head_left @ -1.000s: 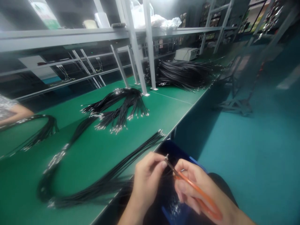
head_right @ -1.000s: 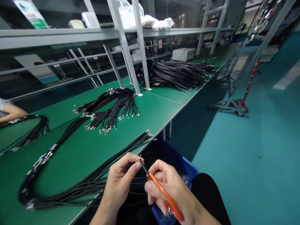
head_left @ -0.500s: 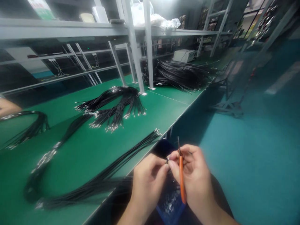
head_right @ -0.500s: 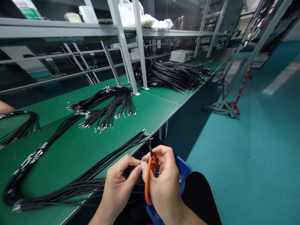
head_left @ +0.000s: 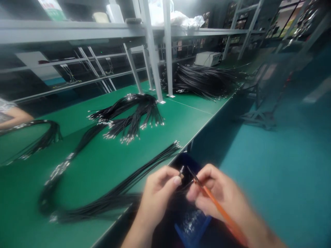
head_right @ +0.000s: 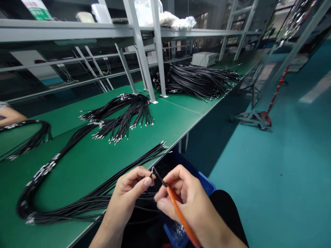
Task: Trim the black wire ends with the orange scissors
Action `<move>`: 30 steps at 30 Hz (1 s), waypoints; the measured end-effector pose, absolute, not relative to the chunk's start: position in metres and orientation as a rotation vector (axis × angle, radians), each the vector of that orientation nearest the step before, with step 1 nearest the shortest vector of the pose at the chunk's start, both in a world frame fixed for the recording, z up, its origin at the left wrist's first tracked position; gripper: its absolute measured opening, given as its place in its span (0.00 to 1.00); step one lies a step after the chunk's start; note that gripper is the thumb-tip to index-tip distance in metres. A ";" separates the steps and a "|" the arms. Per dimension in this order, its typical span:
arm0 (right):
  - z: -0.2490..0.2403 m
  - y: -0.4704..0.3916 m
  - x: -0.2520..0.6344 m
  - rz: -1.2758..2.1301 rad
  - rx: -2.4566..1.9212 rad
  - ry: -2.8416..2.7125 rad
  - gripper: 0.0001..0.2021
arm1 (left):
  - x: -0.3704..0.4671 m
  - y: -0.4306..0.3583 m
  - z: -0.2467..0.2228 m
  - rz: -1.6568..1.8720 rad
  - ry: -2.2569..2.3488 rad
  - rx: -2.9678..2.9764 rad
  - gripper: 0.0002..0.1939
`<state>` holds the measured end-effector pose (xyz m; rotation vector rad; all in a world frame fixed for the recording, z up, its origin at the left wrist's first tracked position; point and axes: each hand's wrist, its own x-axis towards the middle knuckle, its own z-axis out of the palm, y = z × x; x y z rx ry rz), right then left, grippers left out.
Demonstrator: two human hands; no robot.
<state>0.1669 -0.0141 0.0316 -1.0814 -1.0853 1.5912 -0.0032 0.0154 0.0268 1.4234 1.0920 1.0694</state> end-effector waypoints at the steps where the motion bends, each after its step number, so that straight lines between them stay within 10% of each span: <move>1: 0.032 -0.013 0.171 1.745 -0.996 -1.092 0.14 | -0.004 0.016 0.028 1.076 1.076 1.406 0.07; 30: 0.015 0.008 0.183 2.133 -0.754 -1.105 0.17 | -0.009 0.019 0.028 1.050 0.961 1.521 0.06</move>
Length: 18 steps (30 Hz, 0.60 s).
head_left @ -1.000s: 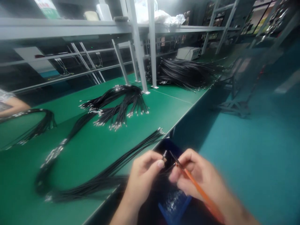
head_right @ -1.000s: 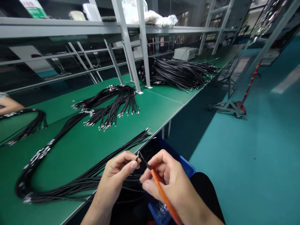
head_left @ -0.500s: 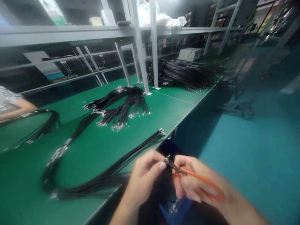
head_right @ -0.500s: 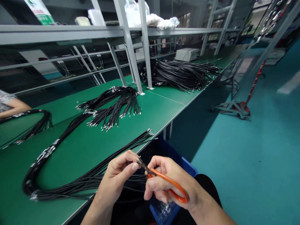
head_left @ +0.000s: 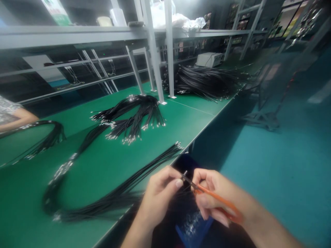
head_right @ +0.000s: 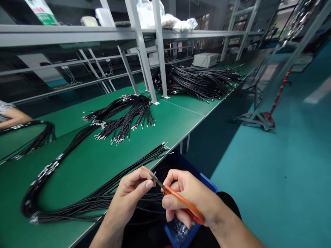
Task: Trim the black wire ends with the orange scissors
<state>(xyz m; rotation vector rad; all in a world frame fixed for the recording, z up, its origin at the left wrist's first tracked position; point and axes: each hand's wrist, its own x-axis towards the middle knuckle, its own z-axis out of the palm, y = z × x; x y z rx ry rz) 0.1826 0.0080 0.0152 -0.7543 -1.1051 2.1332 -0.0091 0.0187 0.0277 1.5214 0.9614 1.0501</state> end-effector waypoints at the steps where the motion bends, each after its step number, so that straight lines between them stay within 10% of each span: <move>1: 0.017 0.006 0.183 2.115 -0.820 -1.138 0.16 | -0.010 0.019 0.028 1.050 0.962 1.509 0.06; 11: 0.035 0.003 0.195 1.569 -1.162 -1.157 0.16 | 0.016 0.013 0.004 0.708 1.046 2.079 0.05; 18: 0.000 0.013 0.163 1.109 -1.510 -1.442 0.11 | -0.017 0.055 -0.010 0.603 2.020 2.191 0.05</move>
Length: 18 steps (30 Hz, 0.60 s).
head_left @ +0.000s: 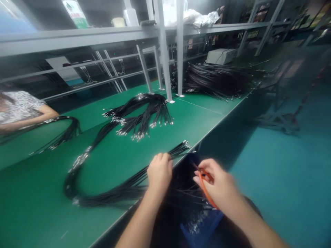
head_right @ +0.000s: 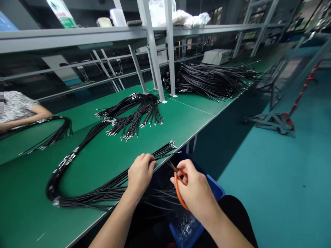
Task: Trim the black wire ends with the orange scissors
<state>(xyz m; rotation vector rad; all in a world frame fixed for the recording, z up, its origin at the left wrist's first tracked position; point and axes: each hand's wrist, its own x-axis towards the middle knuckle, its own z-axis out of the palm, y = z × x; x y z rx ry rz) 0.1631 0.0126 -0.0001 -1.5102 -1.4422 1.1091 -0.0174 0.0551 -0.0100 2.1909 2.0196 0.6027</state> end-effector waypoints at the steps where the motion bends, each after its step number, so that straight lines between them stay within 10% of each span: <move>1: -0.008 0.014 0.158 1.042 -1.576 -1.531 0.10 | -0.021 0.061 -0.012 0.595 2.046 2.180 0.04; 18: -0.007 0.008 0.164 1.265 -1.056 -0.598 0.20 | 0.024 0.033 0.035 0.901 1.210 2.088 0.04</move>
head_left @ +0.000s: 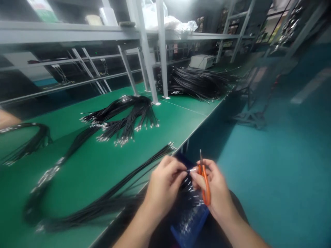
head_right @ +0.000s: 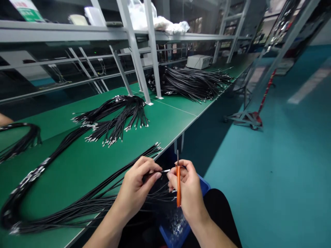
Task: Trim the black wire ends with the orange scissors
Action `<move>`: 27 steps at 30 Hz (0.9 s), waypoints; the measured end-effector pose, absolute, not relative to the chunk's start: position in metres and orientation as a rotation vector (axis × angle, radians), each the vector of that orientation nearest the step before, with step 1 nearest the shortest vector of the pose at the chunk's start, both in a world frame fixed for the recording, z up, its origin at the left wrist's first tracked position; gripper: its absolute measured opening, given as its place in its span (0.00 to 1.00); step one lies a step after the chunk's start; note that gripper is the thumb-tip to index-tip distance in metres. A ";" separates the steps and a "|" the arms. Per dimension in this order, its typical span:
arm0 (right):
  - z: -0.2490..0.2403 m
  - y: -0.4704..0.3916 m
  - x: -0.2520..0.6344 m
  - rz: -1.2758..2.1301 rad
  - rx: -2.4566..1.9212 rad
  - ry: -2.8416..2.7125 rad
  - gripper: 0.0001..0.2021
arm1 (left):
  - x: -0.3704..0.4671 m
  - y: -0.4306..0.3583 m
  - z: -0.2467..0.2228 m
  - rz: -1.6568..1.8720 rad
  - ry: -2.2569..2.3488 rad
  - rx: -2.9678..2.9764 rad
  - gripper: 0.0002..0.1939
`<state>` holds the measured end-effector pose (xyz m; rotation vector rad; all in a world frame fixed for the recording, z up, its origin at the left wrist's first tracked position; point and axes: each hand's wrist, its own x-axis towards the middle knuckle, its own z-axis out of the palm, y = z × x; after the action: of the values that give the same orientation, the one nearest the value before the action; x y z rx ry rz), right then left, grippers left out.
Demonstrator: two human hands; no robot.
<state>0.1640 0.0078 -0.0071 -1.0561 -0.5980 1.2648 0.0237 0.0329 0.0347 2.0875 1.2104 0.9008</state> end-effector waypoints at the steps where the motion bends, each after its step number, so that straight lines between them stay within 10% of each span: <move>1: -0.005 0.006 0.163 1.278 -1.005 -0.578 0.19 | 0.025 0.029 0.033 0.923 1.216 2.039 0.05; 27: 0.013 0.002 0.141 1.525 -0.751 -0.303 0.09 | 0.031 0.007 0.013 1.114 1.250 1.473 0.08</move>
<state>0.1405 0.0025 0.0132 -0.7510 -0.3035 1.5254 0.0313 0.0067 0.0129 1.4732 1.2504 1.1139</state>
